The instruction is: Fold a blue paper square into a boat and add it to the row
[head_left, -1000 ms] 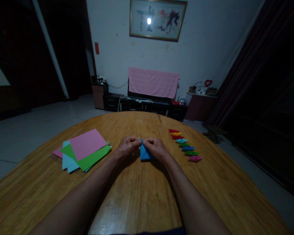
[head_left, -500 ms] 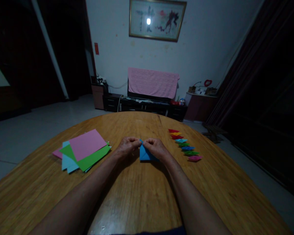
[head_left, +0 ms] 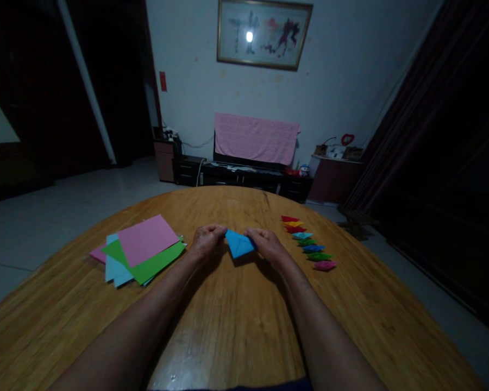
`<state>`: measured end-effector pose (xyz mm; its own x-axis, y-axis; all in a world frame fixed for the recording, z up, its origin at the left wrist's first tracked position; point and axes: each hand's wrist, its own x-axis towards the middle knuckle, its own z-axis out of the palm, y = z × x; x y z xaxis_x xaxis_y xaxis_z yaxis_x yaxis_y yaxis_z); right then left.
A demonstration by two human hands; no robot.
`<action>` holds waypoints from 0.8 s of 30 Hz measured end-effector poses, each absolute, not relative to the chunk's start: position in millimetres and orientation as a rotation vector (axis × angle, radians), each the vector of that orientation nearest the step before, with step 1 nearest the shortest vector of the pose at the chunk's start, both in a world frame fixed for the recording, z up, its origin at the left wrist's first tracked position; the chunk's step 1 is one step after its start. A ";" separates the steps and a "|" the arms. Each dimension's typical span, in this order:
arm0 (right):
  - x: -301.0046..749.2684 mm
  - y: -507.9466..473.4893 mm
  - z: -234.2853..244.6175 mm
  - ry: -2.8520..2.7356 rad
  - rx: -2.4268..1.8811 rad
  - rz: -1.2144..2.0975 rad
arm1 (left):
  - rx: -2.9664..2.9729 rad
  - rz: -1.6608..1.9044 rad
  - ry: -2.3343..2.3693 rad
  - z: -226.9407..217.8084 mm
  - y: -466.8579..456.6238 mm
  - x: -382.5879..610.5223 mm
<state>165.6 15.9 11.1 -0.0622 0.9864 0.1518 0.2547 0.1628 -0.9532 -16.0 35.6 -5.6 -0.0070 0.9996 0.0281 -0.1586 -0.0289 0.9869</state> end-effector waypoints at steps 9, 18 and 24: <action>152.1 17.4 8.7 -1.045 -1.136 1.190 | 0.901 1.506 1.064 6.0 35.2 -13.5; 159.8 24.4 8.3 -0.861 -1.162 1.133 | 1.067 1.239 0.922 3.5 29.8 -11.9; 162.8 25.1 6.3 -0.960 -1.154 1.090 | 0.924 1.096 0.931 -3.8 37.3 -15.8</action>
